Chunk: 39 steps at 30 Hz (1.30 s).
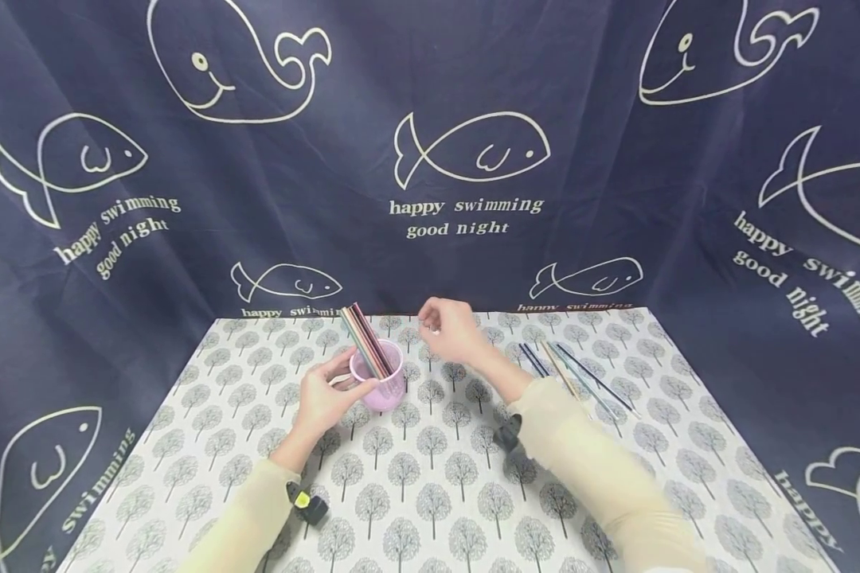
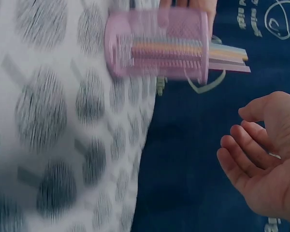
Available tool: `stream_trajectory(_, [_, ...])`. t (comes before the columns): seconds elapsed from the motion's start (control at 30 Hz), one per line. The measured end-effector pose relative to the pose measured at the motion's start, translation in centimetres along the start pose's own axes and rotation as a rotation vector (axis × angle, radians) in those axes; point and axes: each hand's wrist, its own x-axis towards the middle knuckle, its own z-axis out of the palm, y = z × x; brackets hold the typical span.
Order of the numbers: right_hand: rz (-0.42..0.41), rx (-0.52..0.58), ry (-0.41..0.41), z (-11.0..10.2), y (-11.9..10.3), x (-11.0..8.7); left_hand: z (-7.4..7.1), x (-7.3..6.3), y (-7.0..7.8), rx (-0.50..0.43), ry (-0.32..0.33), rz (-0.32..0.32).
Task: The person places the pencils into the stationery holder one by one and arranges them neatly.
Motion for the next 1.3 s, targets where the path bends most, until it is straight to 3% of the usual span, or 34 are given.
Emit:
stream_trajectory(0.33, [0.115, -0.179, 0.122, -7.2, 6.9, -3.1, -0.2, 0.3, 0.1, -0.01, -0.004, 0.007])
stream_trajectory(0.5, [0.183, -0.221, 0.102, -8.9, 9.9, -5.1, -0.4, 0.5, 0.5, -0.019, -0.006, 0.004])
stream_trajectory(0.73, [0.212, -0.275, 0.009, -8.8, 12.2, -7.8, -0.3, 0.2, 0.2, -0.014, -0.006, 0.005])
stream_trajectory(1.03, [0.191, -0.404, -0.123, -7.0, 13.5, -9.2, -0.1, 0.0, 0.2, 0.008, -0.004, 0.003])
stream_trajectory(1.3, [0.306, -0.411, -0.239, -6.3, 13.8, -9.9, 0.0, 0.0, 0.2, -0.012, -0.006, -0.017])
